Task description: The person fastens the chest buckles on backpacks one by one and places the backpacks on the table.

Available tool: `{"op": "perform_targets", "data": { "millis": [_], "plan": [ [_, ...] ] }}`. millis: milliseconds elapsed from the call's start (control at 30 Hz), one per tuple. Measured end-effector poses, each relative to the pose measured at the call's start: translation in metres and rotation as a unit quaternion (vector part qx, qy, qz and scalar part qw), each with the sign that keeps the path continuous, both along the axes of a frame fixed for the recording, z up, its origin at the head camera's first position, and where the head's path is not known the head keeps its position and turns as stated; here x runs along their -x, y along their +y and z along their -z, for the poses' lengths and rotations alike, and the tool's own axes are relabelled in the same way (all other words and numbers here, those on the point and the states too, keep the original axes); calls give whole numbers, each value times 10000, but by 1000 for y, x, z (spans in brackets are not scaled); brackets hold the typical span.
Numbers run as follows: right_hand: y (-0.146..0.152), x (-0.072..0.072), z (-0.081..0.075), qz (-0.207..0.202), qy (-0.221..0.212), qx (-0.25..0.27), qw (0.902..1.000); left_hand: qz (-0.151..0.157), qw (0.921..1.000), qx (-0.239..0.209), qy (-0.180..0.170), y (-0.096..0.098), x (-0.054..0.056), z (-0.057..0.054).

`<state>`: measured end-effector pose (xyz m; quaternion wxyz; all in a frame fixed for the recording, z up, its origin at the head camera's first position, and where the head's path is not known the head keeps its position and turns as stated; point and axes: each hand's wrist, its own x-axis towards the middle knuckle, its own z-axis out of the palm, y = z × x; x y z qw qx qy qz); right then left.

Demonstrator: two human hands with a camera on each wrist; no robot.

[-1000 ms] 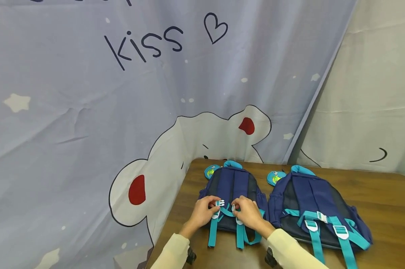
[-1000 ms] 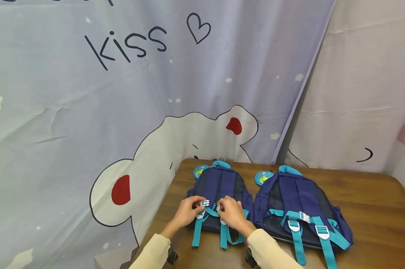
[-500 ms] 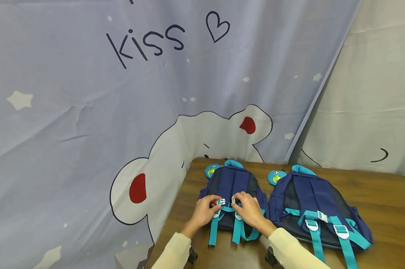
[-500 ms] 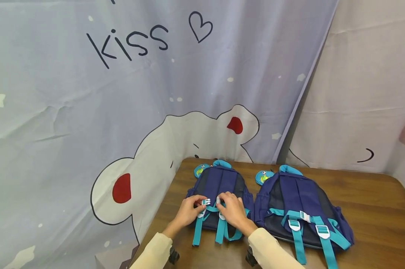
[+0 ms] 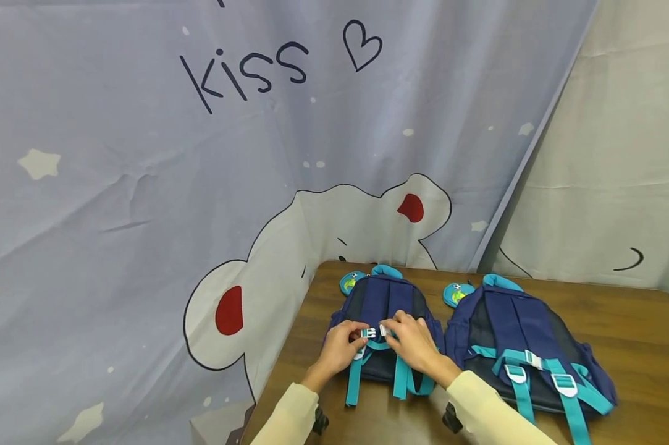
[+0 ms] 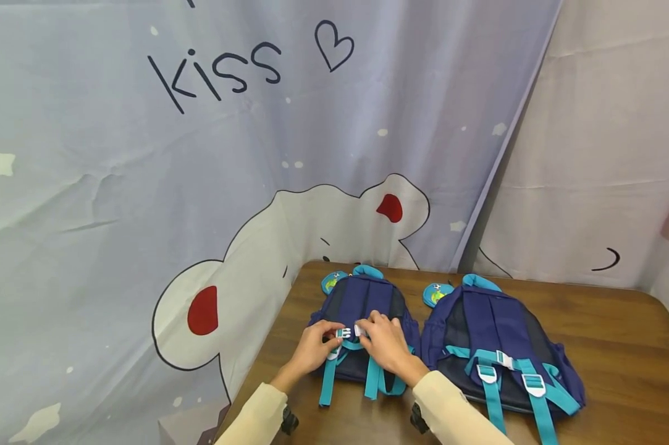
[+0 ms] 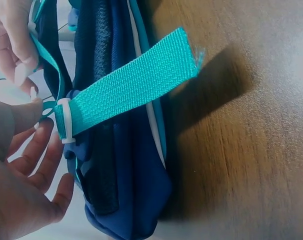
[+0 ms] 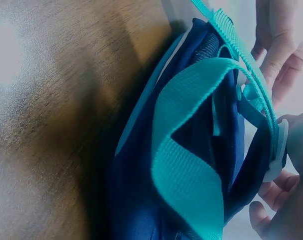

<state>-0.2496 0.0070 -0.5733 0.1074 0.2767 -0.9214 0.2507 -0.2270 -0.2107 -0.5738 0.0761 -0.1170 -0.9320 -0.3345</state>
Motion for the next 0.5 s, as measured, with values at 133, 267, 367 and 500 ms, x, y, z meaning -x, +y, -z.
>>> {"op": "perform_targets", "data": {
  "millis": [133, 267, 367, 500],
  "plan": [
    [-2, 1, -1, -10, -20, -301, 9995, -56, 9999, -93, 26, 2, 1, -1],
    [-4, 1, -1, 16, -34, -552, 9985, -46, 9998, -177, 22, 3, 0, -1],
    [-5, 0, -2, 24, -113, -604, 9981, -27, 9999, -134, 51, 4, -1, 0],
    [-5, 0, -3, 1, -174, -622, 9979, -81, 9999, 25, 111, 7, 0, -1]
  ]
}}
